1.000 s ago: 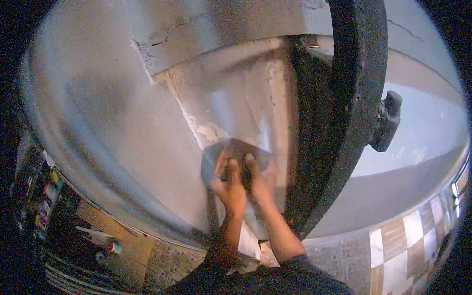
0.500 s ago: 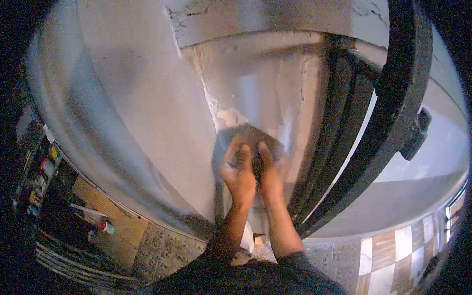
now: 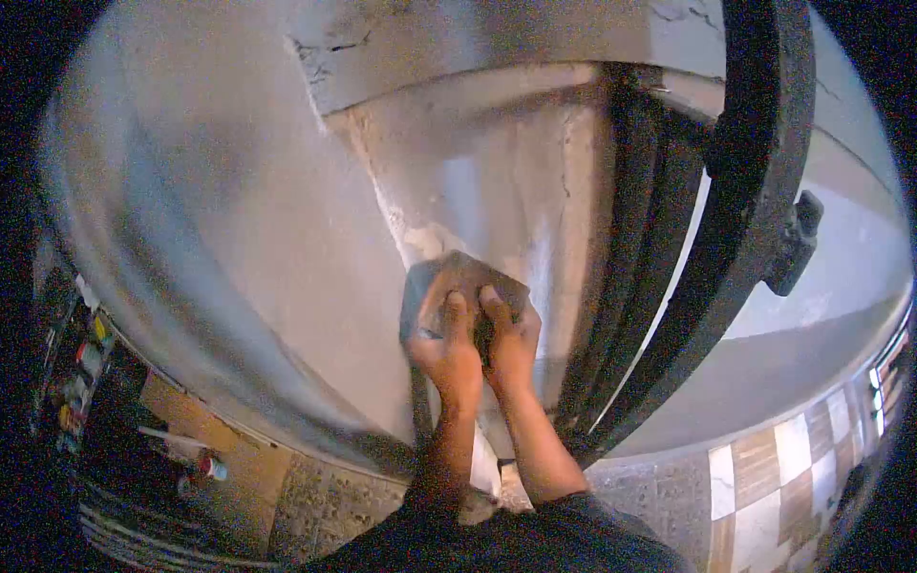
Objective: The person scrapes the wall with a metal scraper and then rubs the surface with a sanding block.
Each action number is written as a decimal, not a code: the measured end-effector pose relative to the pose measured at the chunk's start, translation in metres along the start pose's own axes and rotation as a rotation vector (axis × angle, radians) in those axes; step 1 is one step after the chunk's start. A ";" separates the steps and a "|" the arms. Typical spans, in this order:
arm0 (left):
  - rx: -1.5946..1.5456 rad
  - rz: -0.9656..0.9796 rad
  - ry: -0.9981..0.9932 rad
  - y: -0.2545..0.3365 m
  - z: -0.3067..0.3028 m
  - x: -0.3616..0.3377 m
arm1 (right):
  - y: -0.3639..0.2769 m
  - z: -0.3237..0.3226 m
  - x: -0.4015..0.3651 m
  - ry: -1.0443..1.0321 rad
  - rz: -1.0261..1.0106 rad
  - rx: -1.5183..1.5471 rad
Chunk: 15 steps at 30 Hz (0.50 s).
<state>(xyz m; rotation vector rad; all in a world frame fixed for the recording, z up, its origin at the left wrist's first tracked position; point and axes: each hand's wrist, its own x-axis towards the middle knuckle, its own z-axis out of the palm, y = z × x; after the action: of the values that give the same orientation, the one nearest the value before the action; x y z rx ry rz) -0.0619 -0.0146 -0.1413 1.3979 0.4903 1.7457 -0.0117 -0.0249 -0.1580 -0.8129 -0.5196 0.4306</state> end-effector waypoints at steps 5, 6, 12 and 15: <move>-0.052 -0.067 0.045 0.011 0.004 0.010 | -0.008 0.010 -0.002 -0.054 0.110 0.067; -0.065 -0.110 0.051 0.010 0.005 0.003 | -0.010 0.003 -0.008 -0.023 0.136 -0.016; -0.068 -0.071 0.119 0.003 0.003 0.009 | -0.005 0.007 0.002 -0.111 0.133 0.068; -0.119 -0.237 0.083 -0.012 -0.006 -0.003 | -0.004 -0.006 -0.003 -0.106 0.005 -0.191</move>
<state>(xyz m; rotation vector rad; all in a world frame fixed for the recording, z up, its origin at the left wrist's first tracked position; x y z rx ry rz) -0.0633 -0.0090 -0.1537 1.1391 0.5634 1.6171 -0.0096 -0.0327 -0.1593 -0.9783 -0.6649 0.4343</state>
